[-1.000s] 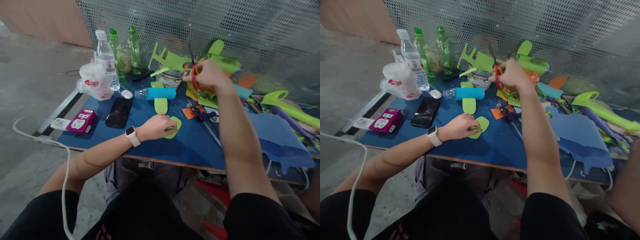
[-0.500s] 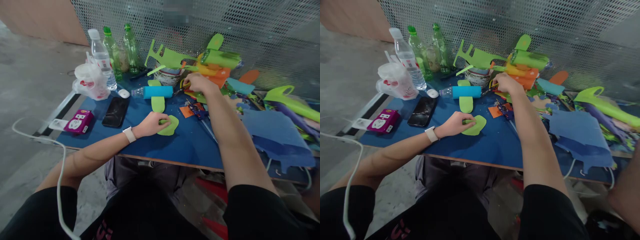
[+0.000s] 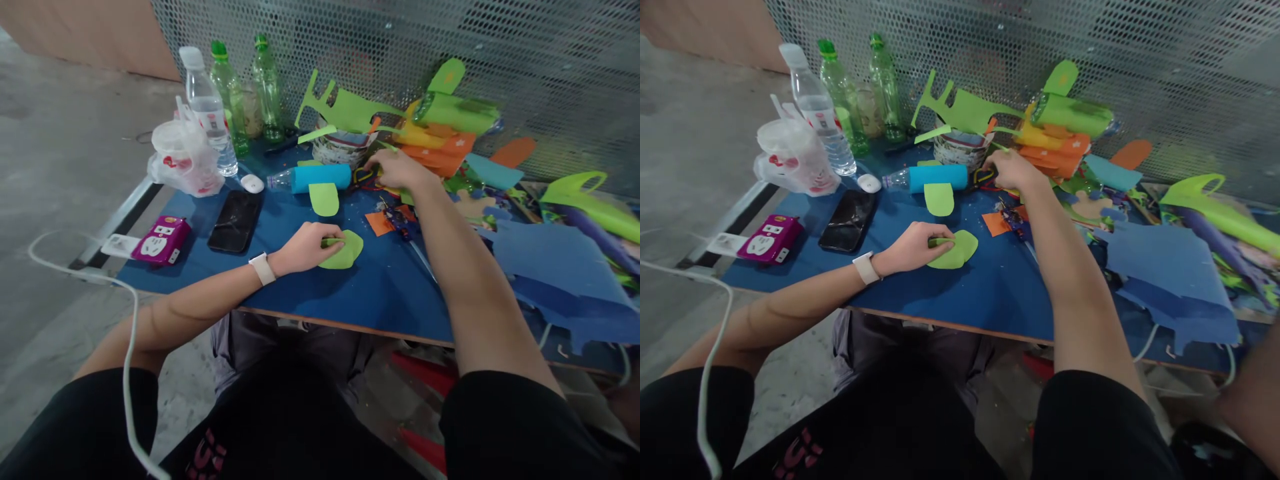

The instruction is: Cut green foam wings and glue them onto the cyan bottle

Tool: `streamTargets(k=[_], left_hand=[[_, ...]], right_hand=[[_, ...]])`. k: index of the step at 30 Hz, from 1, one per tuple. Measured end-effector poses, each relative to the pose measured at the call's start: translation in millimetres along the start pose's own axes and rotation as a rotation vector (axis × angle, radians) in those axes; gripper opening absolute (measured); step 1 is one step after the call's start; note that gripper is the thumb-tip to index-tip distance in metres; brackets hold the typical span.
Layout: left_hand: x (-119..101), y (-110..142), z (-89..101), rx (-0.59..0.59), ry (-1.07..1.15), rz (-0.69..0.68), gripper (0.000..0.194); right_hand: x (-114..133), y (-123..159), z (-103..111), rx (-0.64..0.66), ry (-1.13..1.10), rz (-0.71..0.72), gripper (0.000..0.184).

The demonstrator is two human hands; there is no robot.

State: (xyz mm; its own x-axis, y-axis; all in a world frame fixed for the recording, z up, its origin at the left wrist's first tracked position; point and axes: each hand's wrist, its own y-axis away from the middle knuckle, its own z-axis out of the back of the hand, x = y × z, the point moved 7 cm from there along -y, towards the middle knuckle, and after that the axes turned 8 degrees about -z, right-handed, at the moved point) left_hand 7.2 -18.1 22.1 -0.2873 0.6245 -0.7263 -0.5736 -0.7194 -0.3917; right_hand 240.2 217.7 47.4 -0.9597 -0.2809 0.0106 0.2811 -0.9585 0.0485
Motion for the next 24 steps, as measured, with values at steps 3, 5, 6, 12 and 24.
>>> streamTargets(k=[3,5,6,12,24], left_hand=[[1,0,2.1,-0.013,0.013,0.021,0.020],[1,0,7.1,-0.055,-0.008,0.030,0.018],[2,1,11.1,-0.089,-0.027,0.037,0.016],[17,-1,39.1,-0.292,-0.047,0.074,0.010],[38,-21,8.3,-0.379,0.317,0.242,0.035]], right_hand=[[19,53,1,-0.028,-0.221,0.051,0.036],[39,94,-9,0.022,-0.390,0.095,0.040],[50,112,-16,0.045,-0.436,0.108,0.048],[93,165,-54,0.037,-0.384,0.123,0.084],[87,183,-65,-0.088,-0.580,0.097,0.049]])
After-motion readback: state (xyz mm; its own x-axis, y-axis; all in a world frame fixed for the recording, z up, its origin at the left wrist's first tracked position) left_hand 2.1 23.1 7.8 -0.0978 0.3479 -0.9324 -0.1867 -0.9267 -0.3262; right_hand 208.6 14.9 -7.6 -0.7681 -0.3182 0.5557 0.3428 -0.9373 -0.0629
